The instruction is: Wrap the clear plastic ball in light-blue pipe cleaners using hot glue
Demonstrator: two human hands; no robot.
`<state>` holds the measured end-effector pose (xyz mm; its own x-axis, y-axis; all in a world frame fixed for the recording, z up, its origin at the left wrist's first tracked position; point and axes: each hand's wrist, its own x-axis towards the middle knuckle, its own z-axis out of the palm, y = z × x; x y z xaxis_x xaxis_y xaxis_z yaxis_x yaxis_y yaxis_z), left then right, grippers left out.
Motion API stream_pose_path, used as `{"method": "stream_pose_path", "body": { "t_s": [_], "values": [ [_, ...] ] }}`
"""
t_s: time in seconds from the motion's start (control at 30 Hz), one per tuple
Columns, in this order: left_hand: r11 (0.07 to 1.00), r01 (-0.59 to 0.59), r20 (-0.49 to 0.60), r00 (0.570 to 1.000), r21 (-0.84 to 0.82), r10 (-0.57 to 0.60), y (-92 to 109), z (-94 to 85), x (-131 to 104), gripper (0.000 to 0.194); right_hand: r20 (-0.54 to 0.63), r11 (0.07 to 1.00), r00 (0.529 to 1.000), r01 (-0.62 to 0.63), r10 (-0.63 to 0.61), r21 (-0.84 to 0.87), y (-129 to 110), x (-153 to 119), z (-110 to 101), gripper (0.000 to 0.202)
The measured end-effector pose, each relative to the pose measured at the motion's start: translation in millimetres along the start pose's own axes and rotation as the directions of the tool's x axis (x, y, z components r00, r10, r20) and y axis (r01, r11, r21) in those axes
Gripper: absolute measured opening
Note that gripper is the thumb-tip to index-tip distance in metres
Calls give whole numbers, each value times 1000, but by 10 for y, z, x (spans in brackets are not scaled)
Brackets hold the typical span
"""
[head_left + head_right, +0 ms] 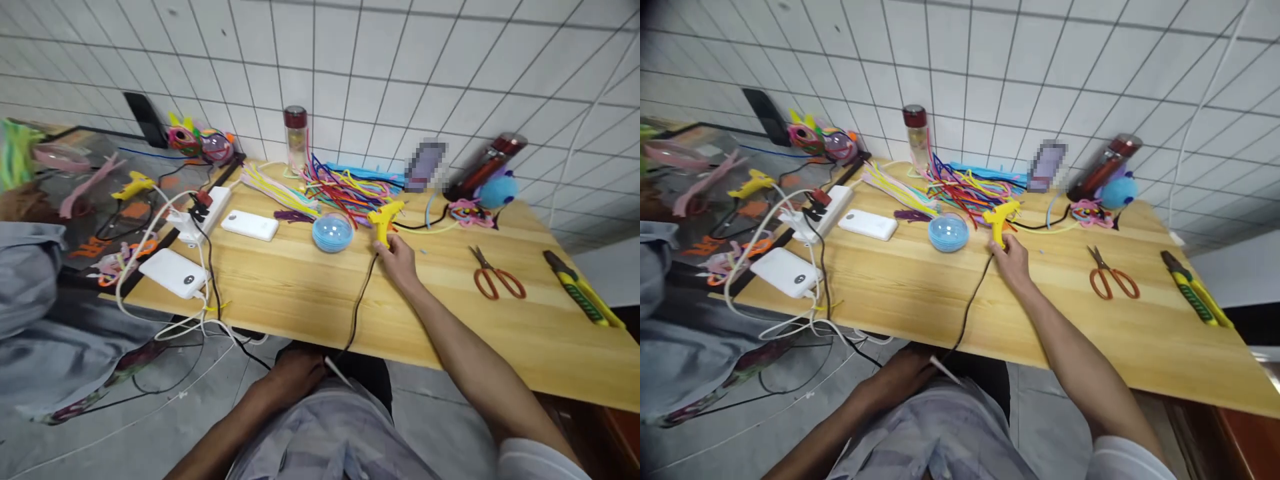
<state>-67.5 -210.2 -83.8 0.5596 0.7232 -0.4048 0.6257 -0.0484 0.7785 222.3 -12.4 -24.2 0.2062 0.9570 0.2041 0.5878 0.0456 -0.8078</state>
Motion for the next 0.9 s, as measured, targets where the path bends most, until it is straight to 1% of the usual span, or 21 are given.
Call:
{"method": "stream_pose_path", "body": {
  "t_s": [0.03, 0.1, 0.13, 0.17, 0.27, 0.33, 0.37, 0.43, 0.5, 0.53, 0.57, 0.63, 0.7, 0.77, 0.83, 0.9],
  "values": [
    [1000, 1, 14, 1000, -28, -1, 22, -12, -15, 26, 7, 1000, 1000, -6, 6, 2, 15, 1, 1, 44],
    [968, 15, 10, 1000, -251, -13, 31, -23, 9, 32, 15, 1000, 1000, -16, 15, 7, 46, -3, 4, 39],
    [914, 47, 46, 998, -403, -32, 15, -21, 41, 34, 20, 1000, 1000, -1, 1, 5, 63, -6, 7, 37],
    [833, 125, 146, 988, -540, -54, -13, -15, 77, 36, 24, 1000, 1000, 15, -15, 0, 80, -8, 10, 35],
    [732, 228, 231, 968, -643, -99, -124, 0, 134, 49, 19, 998, 998, 57, -56, -20, 131, -9, 22, 34],
    [699, 247, 254, 962, -671, -95, -159, -12, 113, 51, 8, 997, 997, 73, -73, -31, 154, -8, 30, 36],
    [682, 246, 275, 959, -689, -68, -156, -25, 98, 51, 4, 996, 997, 80, -80, -35, 158, -9, 33, 36],
    [671, 232, 340, 940, -704, 32, -121, -55, 87, 53, 4, 995, 996, 93, -92, -36, 148, -14, 33, 36],
    [725, 219, 419, 902, -653, 105, -74, -75, 120, 50, 10, 995, 995, 95, -94, -28, 116, -23, 25, 34],
    [767, 214, 446, 889, -605, 103, -57, -78, 149, 50, 12, 996, 996, 90, -90, -24, 96, -27, 19, 32],
    [806, 210, 455, 887, -554, 82, -49, -77, 179, 51, 15, 996, 996, 83, -82, -20, 77, -30, 12, 30],
    [854, 203, 420, 907, -479, 20, -61, -61, 223, 58, 14, 998, 998, 67, -67, -18, 50, -29, 2, 27],
    [874, 185, 336, 941, -449, -27, -100, -30, 233, 65, 10, 998, 998, 65, -65, -21, 45, -19, 1, 25],
    [894, 161, 248, 967, -419, -58, -129, 25, 236, 66, 12, 996, 997, 82, -81, -20, 60, -5, 11, 25],
    [910, 132, 198, 979, -393, -57, -102, 119, 302, 61, 18, 994, 994, 107, -107, -17, 87, 8, 28, 25],
    [927, 74, 209, 978, -366, 4, 2, 266, 487, 56, 22, 991, 991, 132, -131, -21, 117, 19, 49, 27]
  ]
}}
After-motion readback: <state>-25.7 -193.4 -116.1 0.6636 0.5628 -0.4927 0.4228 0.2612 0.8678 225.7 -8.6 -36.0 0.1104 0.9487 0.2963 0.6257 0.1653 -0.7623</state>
